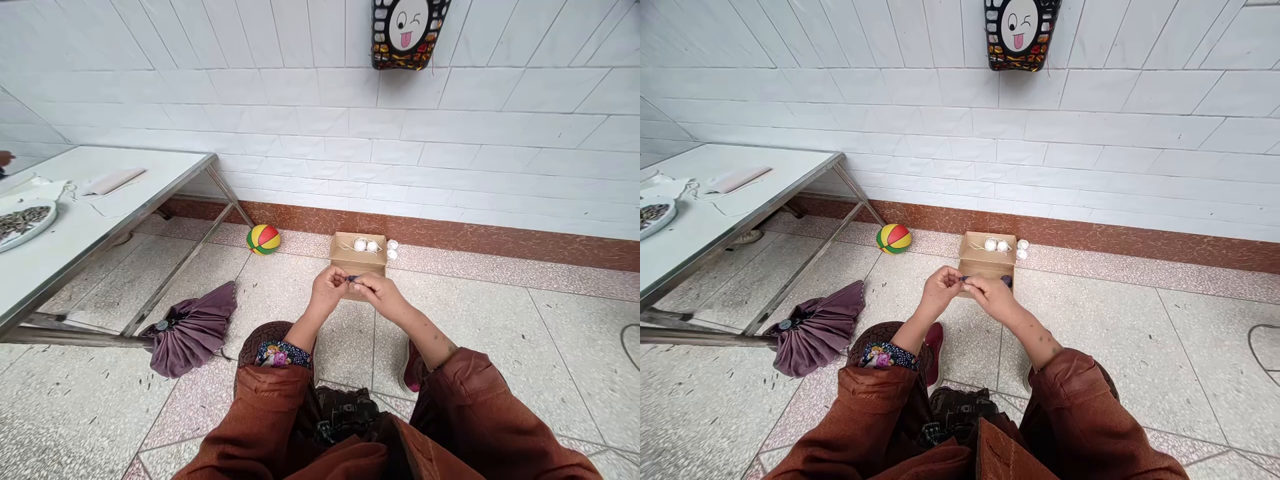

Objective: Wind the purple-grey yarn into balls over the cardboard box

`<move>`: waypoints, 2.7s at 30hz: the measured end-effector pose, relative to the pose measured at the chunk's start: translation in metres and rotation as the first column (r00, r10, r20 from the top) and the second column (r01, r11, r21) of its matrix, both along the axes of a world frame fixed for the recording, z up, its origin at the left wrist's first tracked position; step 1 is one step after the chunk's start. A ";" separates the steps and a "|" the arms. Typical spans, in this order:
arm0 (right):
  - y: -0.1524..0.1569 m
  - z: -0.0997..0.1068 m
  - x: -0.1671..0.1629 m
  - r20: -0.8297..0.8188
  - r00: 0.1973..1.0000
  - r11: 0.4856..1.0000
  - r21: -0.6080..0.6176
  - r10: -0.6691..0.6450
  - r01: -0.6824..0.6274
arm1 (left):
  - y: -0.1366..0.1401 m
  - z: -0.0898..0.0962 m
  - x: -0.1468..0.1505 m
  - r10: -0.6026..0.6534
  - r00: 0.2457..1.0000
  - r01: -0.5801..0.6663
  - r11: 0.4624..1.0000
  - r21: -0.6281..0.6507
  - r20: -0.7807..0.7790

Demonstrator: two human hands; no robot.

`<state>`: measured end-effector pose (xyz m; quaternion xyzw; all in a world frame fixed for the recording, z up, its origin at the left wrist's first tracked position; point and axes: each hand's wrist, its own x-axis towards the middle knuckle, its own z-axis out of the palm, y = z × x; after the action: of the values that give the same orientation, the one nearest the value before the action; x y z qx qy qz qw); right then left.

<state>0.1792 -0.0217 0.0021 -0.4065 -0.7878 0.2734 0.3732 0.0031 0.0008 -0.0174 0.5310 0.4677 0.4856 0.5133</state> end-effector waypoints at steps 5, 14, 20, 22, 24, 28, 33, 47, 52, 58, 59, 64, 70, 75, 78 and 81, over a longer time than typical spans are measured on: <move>0.014 0.006 0.019 -0.130 0.968 0.976 -0.048 -0.215 0.211 | -0.009 0.007 0.004 -0.246 0.969 0.247 0.967 -0.057 0.034; 0.019 -0.028 0.006 0.012 0.983 0.964 -0.190 -0.185 0.184 | -0.014 0.017 0.003 -0.181 0.897 0.258 0.955 -0.146 0.403; -0.001 -0.027 -0.017 0.249 0.967 0.995 -0.092 0.054 -0.032 | -0.006 0.011 -0.001 0.004 0.952 0.046 0.987 -0.157 0.307; -0.006 -0.021 -0.019 0.262 0.960 0.995 -0.060 0.096 -0.083 | -0.003 0.007 -0.003 0.071 0.977 -0.044 0.990 -0.132 0.202; -0.007 -0.015 -0.015 0.213 0.973 0.996 -0.023 0.093 -0.090 | -0.001 0.004 -0.003 0.076 0.990 -0.064 0.993 -0.102 0.121; 0.001 -0.004 0.002 0.024 0.998 0.998 0.023 -0.057 0.057 | -0.002 0.001 0.000 0.003 0.999 -0.001 0.999 -0.041 0.052; 0.017 -0.005 0.023 -0.045 0.961 0.962 -0.024 -0.274 0.273 | -0.008 0.007 0.002 -0.163 0.977 0.175 0.981 -0.079 0.141; -0.001 -0.029 -0.010 0.310 0.950 0.998 -0.040 -0.024 0.038 | -0.004 0.004 -0.001 0.042 0.943 0.020 0.983 -0.183 0.330; -0.006 -0.013 -0.003 0.208 0.975 0.996 0.063 -0.073 0.061 | -0.004 0.001 0.001 0.037 0.992 -0.028 0.997 -0.074 0.120; 0.011 -0.008 0.020 0.106 0.969 0.974 0.018 -0.224 0.224 | -0.009 0.007 0.003 -0.190 0.969 0.202 0.977 -0.069 0.157; 0.014 -0.011 0.021 0.091 0.969 0.973 0.003 -0.231 0.232 | -0.010 0.007 0.003 -0.216 0.957 0.237 0.967 -0.090 0.195; 0.015 -0.031 0.014 0.119 0.970 0.970 -0.097 -0.210 0.222 | -0.011 0.007 0.007 -0.163 0.903 0.258 0.946 -0.195 0.398; -0.005 -0.039 0.001 0.335 0.933 0.980 -0.098 -0.132 0.174 | -0.002 -0.003 0.017 -0.029 0.947 0.109 0.966 -0.235 0.320; -0.012 -0.032 0.011 0.374 0.920 0.994 0.059 -0.112 0.097 | 0.009 -0.013 0.025 0.032 0.985 -0.002 0.985 -0.173 0.169; -0.006 -0.030 0.026 0.274 0.940 0.979 0.077 -0.201 0.187 | 0.009 -0.016 0.034 0.016 0.996 -0.005 0.993 -0.119 0.091; 0.004 -0.035 0.041 0.120 0.940 0.947 0.007 -0.320 0.322 | 0.005 -0.018 0.047 -0.039 0.997 0.045 0.995 -0.093 0.062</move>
<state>0.2204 -0.0182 -0.0327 -0.5475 -0.7301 0.1893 0.3625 0.0499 0.0054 -0.0358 0.5012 0.4630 0.4679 0.5617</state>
